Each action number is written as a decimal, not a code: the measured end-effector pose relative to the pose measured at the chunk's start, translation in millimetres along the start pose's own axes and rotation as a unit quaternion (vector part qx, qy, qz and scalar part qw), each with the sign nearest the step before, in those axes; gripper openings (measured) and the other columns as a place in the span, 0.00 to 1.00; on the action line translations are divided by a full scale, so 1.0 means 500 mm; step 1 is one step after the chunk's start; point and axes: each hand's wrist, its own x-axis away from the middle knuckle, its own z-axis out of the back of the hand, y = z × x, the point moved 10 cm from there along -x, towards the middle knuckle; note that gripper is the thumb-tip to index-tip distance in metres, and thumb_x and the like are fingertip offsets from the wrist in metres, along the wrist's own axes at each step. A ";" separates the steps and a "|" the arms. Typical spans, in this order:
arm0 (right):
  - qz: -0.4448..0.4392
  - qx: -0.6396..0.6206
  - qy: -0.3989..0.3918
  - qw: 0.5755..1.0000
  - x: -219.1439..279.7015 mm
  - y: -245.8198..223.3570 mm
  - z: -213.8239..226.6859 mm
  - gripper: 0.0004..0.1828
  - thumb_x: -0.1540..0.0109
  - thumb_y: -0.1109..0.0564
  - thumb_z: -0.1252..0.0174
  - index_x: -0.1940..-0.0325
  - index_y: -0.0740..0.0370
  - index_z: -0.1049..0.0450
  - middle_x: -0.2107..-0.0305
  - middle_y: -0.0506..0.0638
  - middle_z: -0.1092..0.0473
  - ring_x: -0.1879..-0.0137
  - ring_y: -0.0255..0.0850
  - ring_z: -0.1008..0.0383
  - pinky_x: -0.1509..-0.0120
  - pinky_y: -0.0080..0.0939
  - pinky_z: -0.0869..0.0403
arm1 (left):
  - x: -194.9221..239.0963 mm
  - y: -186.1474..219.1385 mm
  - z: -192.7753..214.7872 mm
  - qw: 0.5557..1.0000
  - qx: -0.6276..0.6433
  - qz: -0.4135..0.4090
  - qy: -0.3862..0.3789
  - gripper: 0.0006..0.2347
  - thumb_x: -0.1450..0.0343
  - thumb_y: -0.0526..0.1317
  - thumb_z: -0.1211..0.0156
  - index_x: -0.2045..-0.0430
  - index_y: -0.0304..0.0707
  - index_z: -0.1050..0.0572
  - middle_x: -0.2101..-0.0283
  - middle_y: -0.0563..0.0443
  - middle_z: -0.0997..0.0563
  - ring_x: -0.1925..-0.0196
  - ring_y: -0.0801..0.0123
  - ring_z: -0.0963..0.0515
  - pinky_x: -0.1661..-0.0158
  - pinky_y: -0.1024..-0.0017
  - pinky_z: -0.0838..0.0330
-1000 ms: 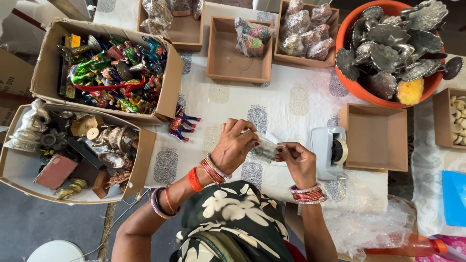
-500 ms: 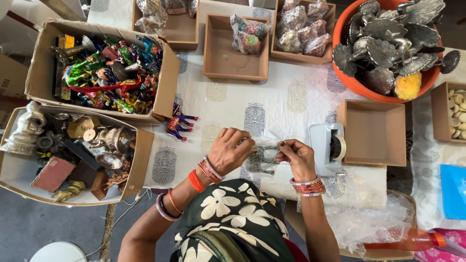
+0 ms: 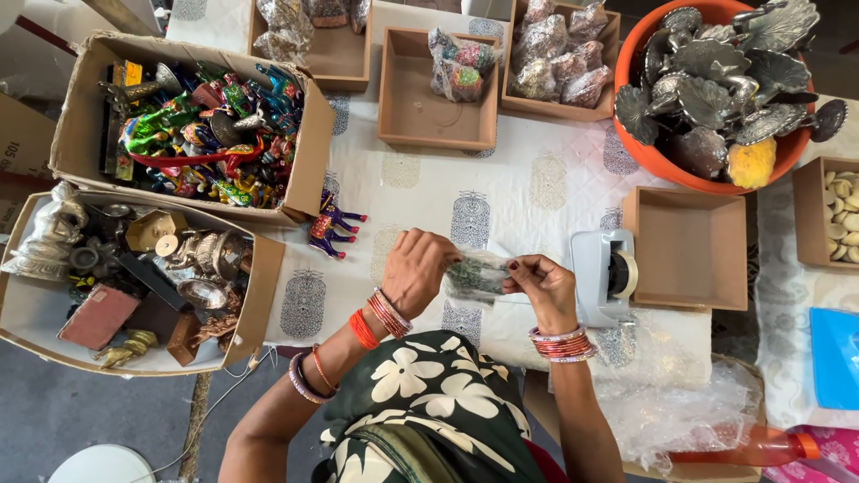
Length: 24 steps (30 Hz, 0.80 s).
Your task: The person wraps several small figurines in bubble wrap and secures them with tape before placing them into boxes.
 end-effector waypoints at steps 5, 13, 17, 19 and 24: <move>0.032 0.024 -0.010 0.999 0.005 -0.012 -0.015 0.10 0.38 0.62 0.36 0.56 0.72 0.23 0.67 0.56 0.22 0.65 0.40 0.19 0.59 0.41 0.16 | -0.005 -0.069 0.007 0.973 0.104 0.205 0.023 0.04 0.30 0.31 0.37 0.67 0.36 0.26 0.66 0.48 0.21 0.62 0.57 0.27 0.59 0.62 0.31; 0.007 -0.016 -0.007 1.000 -0.003 -0.003 0.009 0.09 0.38 0.60 0.36 0.59 0.71 0.23 0.69 0.54 0.23 0.67 0.40 0.20 0.62 0.40 0.18 | -0.039 -0.078 -0.008 0.900 0.351 0.222 -0.136 0.17 0.37 0.37 0.28 0.58 0.33 0.27 0.66 0.47 0.22 0.63 0.59 0.21 0.59 0.67 0.25; -0.009 -0.039 -0.012 0.999 -0.001 -0.003 0.008 0.08 0.38 0.60 0.35 0.59 0.69 0.22 0.70 0.54 0.23 0.68 0.40 0.21 0.64 0.39 0.19 | -0.053 -0.021 0.063 0.984 0.164 0.041 -0.050 0.12 0.34 0.37 0.32 0.60 0.36 0.24 0.61 0.48 0.20 0.59 0.56 0.24 0.56 0.63 0.26; -0.008 -0.057 -0.013 0.998 0.002 -0.013 0.002 0.08 0.38 0.60 0.35 0.59 0.69 0.22 0.70 0.54 0.23 0.68 0.40 0.20 0.64 0.40 0.19 | -0.052 -0.024 0.078 0.983 0.167 0.068 -0.039 0.10 0.31 0.35 0.33 0.58 0.35 0.23 0.60 0.49 0.20 0.58 0.58 0.22 0.55 0.64 0.25; 0.003 -0.064 -0.011 0.998 0.007 -0.021 -0.002 0.07 0.37 0.61 0.35 0.59 0.69 0.22 0.70 0.54 0.23 0.68 0.40 0.20 0.63 0.40 0.19 | -0.038 -0.009 0.105 0.997 0.048 0.058 -0.028 0.11 0.32 0.33 0.32 0.57 0.31 0.22 0.62 0.49 0.20 0.61 0.60 0.22 0.59 0.65 0.25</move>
